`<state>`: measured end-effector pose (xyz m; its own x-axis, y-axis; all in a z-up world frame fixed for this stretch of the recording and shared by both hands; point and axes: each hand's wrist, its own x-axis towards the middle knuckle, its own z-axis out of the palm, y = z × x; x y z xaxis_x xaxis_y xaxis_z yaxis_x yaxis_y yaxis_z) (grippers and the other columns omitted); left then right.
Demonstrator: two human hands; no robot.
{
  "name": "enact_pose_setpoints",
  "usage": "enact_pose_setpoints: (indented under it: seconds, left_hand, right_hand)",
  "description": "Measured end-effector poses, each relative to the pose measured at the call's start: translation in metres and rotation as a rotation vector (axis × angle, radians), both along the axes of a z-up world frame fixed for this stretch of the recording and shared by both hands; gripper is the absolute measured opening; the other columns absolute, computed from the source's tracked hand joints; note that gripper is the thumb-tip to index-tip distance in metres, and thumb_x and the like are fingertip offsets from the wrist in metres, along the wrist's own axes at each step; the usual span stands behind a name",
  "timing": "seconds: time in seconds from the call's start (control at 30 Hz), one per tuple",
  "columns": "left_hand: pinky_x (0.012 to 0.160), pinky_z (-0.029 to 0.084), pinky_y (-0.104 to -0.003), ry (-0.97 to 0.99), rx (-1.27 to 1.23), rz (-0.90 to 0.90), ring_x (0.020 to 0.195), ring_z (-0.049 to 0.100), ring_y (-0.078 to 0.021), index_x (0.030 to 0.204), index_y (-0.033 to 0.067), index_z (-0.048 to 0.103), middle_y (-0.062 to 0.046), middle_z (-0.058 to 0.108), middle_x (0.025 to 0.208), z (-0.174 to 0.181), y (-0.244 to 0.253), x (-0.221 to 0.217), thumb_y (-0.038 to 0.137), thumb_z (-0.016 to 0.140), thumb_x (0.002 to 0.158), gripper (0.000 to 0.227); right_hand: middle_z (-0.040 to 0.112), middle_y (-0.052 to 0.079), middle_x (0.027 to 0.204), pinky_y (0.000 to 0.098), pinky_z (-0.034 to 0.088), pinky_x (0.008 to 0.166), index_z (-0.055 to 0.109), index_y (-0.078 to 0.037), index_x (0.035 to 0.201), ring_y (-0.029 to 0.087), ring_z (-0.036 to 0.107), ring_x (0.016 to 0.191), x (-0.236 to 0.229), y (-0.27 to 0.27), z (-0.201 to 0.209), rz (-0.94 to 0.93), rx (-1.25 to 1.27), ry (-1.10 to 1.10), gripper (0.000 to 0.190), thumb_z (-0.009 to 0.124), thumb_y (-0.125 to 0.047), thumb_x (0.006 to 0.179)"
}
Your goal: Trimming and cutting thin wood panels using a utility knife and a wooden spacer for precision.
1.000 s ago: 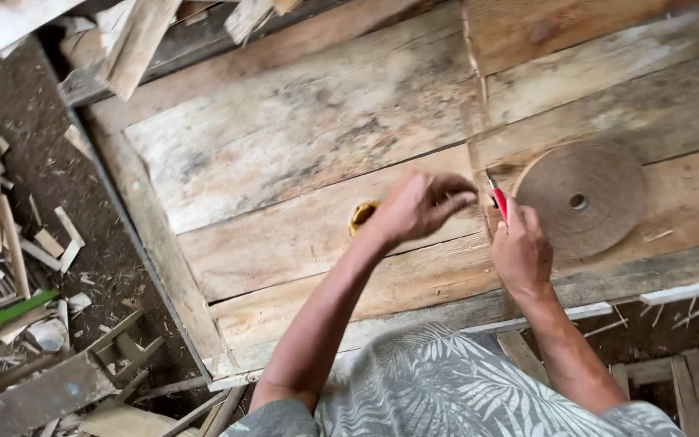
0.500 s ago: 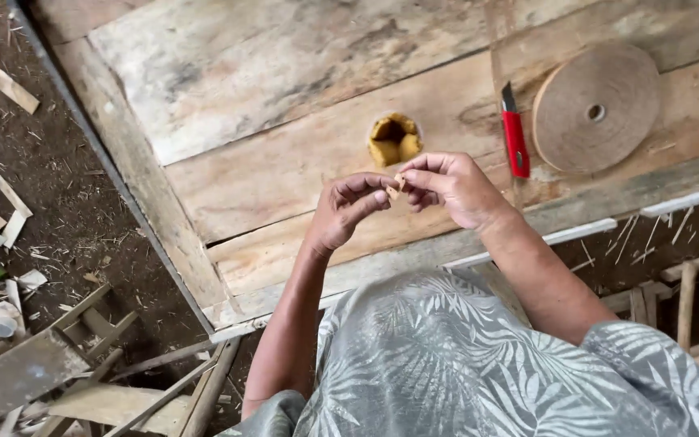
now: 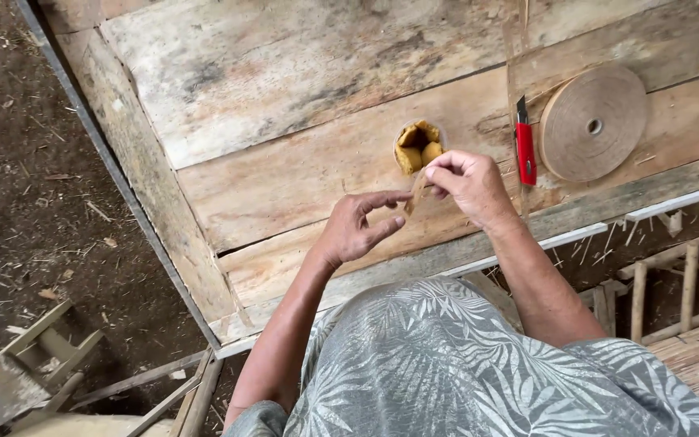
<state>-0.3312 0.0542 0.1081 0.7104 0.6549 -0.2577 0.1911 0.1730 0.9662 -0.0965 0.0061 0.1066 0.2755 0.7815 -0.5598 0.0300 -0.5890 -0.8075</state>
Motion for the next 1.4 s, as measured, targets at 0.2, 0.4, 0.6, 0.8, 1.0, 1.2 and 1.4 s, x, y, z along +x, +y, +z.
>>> enact_pose_setpoints:
  seconds: [0.2, 0.4, 0.6, 0.8, 1.0, 1.2, 1.4]
  left_hand:
    - [0.096, 0.055, -0.054, 0.277, 0.215, 0.363, 0.11, 0.071, -0.0436, 0.136, 0.0134, 0.067, -0.023, 0.075, 0.115, -0.027, 0.018, 0.051, 0.022, 0.068, 0.098, 0.039]
    - [0.109, 0.049, -0.047, 0.428, 0.297, 0.171, 0.125, 0.065, -0.0385, 0.146, 0.0113, 0.055, -0.02, 0.067, 0.134, -0.107, 0.028, 0.106, 0.022, 0.08, 0.087, 0.065]
    - [0.11, 0.049, -0.056, 0.504, 0.101, 0.06, 0.125, 0.063, -0.0455, 0.157, 0.0134, 0.039, -0.026, 0.068, 0.128, -0.087, 0.038, 0.109, 0.019, 0.076, 0.088, 0.079]
    - [0.105, 0.054, -0.055, 0.57, 0.159, -0.015, 0.123, 0.066, -0.041, 0.158, 0.0191, 0.038, -0.02, 0.071, 0.127, -0.091, 0.037, 0.106, 0.024, 0.073, 0.087, 0.08]
    - [0.108, 0.053, -0.05, 0.642, 0.158, 0.031, 0.128, 0.064, -0.0307, 0.156, 0.0302, 0.042, -0.005, 0.069, 0.136, -0.122, 0.027, 0.124, 0.036, 0.068, 0.087, 0.073]
    - [0.107, 0.05, -0.054, 0.648, 0.132, 0.014, 0.133, 0.061, -0.0309, 0.157, 0.0272, 0.041, -0.002, 0.064, 0.143, -0.126, 0.031, 0.132, 0.034, 0.06, 0.087, 0.073]
    - [0.105, 0.045, -0.059, 0.671, 0.108, 0.035, 0.132, 0.06, -0.0332, 0.157, 0.0244, 0.043, -0.004, 0.064, 0.143, -0.11, 0.039, 0.136, 0.038, 0.058, 0.088, 0.072]
  right_hand:
    - [0.075, 0.008, 0.082, 0.0371, 0.058, 0.068, 0.079, -0.016, 0.1, 0.027, 0.073, 0.08, 0.041, 0.019, -0.084, 0.402, 0.236, -0.729, 0.008, 0.078, -0.015, 0.092]
    - [0.065, -0.004, 0.079, 0.0349, 0.058, 0.063, 0.069, -0.027, 0.089, 0.02, 0.072, 0.075, 0.035, 0.025, -0.104, 0.671, 0.213, -1.18, 0.009, 0.073, -0.034, 0.093]
    - [0.059, -0.001, 0.081, 0.0386, 0.058, 0.065, 0.066, -0.022, 0.093, 0.023, 0.071, 0.082, 0.027, 0.034, -0.063, 0.724, 0.251, -1.17, 0.014, 0.077, -0.027, 0.087]
    - [0.05, -0.003, 0.077, 0.0353, 0.057, 0.06, 0.061, -0.024, 0.085, 0.02, 0.068, 0.079, 0.03, 0.03, -0.099, 0.729, 0.335, -1.294, 0.016, 0.077, -0.025, 0.083]
    - [0.051, -0.004, 0.076, 0.0302, 0.056, 0.066, 0.067, -0.025, 0.086, 0.018, 0.067, 0.077, 0.035, 0.028, -0.097, 0.687, 0.467, -1.304, 0.015, 0.081, -0.028, 0.084]
    - [0.055, -0.004, 0.078, 0.0311, 0.056, 0.071, 0.069, -0.024, 0.088, 0.019, 0.068, 0.081, 0.045, 0.021, -0.114, 0.668, 0.479, -1.235, 0.014, 0.083, -0.025, 0.086]
    - [0.063, -0.001, 0.085, 0.036, 0.057, 0.076, 0.074, -0.027, 0.098, 0.024, 0.071, 0.087, 0.054, 0.022, -0.113, 0.575, 0.364, -1.017, 0.011, 0.081, -0.023, 0.09]
